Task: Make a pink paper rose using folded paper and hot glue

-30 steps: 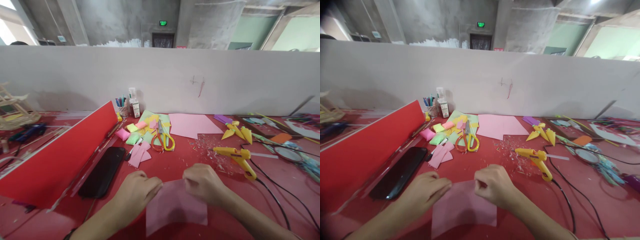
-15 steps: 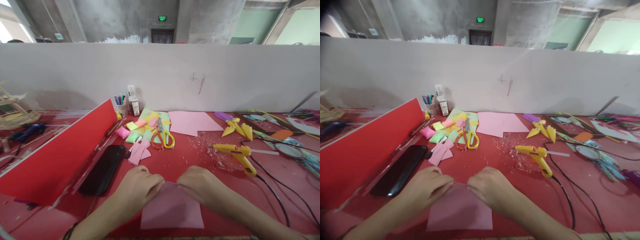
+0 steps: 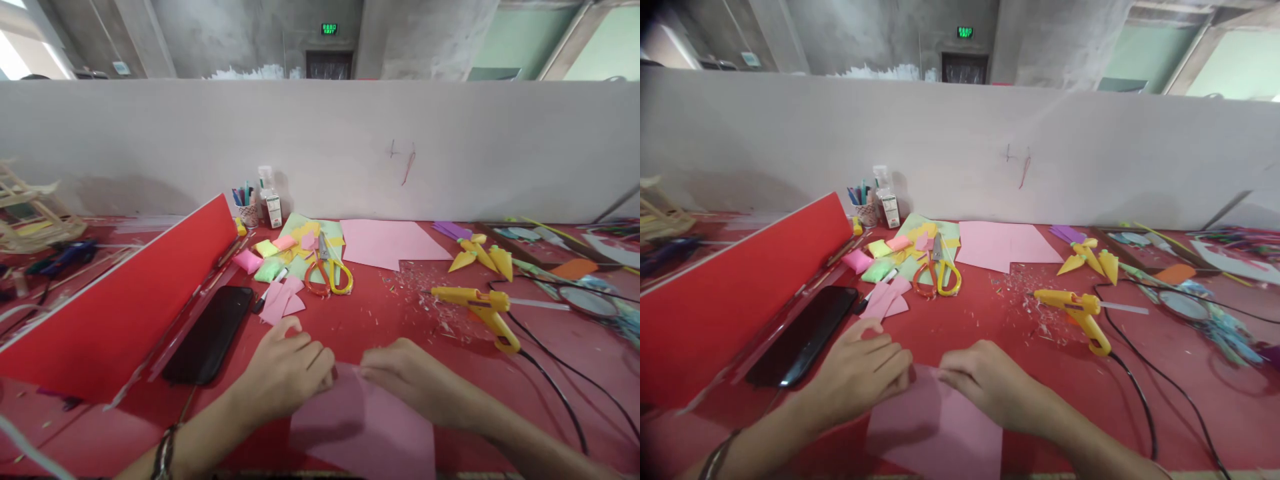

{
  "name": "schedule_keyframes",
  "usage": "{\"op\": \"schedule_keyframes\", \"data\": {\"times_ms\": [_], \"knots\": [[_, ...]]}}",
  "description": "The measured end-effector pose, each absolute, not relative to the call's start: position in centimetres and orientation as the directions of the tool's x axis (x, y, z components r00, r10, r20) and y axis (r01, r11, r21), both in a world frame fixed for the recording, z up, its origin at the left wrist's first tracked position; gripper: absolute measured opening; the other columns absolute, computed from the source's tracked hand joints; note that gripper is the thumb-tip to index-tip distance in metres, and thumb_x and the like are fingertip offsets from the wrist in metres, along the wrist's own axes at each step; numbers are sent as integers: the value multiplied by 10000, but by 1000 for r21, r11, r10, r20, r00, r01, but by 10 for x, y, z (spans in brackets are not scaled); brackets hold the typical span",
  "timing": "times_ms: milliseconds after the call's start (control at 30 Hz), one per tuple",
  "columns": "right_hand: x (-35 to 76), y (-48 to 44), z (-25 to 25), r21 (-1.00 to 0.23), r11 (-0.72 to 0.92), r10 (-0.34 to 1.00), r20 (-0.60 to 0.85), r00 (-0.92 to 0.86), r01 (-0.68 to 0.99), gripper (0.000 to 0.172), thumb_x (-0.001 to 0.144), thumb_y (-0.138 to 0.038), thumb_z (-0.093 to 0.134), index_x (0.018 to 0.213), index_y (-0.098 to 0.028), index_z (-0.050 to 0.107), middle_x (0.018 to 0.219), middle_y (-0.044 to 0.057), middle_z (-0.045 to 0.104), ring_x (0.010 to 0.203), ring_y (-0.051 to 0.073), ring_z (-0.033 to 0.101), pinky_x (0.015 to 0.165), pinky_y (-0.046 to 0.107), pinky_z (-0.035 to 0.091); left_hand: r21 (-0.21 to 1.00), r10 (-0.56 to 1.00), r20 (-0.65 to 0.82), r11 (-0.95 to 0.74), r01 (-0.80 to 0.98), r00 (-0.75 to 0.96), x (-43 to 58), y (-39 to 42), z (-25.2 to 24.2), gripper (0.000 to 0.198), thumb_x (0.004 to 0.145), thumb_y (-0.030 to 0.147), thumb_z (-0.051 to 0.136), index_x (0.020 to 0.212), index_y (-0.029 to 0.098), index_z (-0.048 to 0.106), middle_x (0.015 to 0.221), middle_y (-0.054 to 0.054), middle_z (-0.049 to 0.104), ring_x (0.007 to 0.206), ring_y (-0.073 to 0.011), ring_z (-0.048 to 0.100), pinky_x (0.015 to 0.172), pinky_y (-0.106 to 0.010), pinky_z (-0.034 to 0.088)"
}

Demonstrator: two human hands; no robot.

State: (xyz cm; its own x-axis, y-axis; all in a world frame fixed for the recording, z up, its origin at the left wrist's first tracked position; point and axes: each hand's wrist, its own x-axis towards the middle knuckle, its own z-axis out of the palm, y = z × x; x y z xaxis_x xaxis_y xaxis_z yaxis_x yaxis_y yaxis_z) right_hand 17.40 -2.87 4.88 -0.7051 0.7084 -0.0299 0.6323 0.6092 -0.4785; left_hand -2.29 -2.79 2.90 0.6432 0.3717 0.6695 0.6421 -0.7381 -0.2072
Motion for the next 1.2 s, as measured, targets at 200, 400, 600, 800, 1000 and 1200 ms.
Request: {"op": "schedule_keyframes", "data": {"times_ms": [200,400,600,800,1000,1200], "knots": [[196,-28,50,-539,474,808,-47,-587,696,375,858,-292,348,511,-157,389,472,-60,330,454,56,309,443,178,228,-77,553,672,-609,790,492,-45,-8,37,300,785,98,335,530,177,472,422,65,476,414,-91,363,623,-265,300],[193,-26,47,-504,620,684,-28,-729,601,336,867,-254,352,576,-161,492,510,-45,477,476,58,401,480,175,268,273,542,260,-835,478,799,-31,-20,45,291,850,236,358,626,173,533,607,37,621,565,-100,505,558,-204,337],[180,-25,42,-135,790,613,161,-774,598,248,819,-156,361,635,-175,527,576,-17,572,537,92,462,684,250,338,91,579,222,-813,575,784,-16,-27,33,376,867,185,346,532,167,515,438,24,534,439,-126,464,452,-236,256],[159,-30,33,-59,804,548,458,-700,591,177,654,-107,371,511,-182,443,440,-47,481,418,76,320,517,220,269,82,560,306,-821,565,770,-9,-33,38,496,897,184,169,547,169,521,440,0,530,400,-134,455,477,-250,305],[169,-26,30,-94,798,553,507,-661,596,164,601,-86,361,465,-171,396,398,-64,411,416,67,219,467,212,200,79,567,326,-814,576,757,-22,-34,34,432,911,209,159,933,187,590,604,-2,657,455,-138,499,599,-289,361],[194,-18,32,-95,737,615,503,-607,669,201,613,-81,349,435,-168,381,384,-55,369,398,62,248,450,195,222,74,605,262,-789,610,752,-41,-30,40,429,910,188,177,936,204,605,699,13,678,475,-120,486,553,-270,316]]}}
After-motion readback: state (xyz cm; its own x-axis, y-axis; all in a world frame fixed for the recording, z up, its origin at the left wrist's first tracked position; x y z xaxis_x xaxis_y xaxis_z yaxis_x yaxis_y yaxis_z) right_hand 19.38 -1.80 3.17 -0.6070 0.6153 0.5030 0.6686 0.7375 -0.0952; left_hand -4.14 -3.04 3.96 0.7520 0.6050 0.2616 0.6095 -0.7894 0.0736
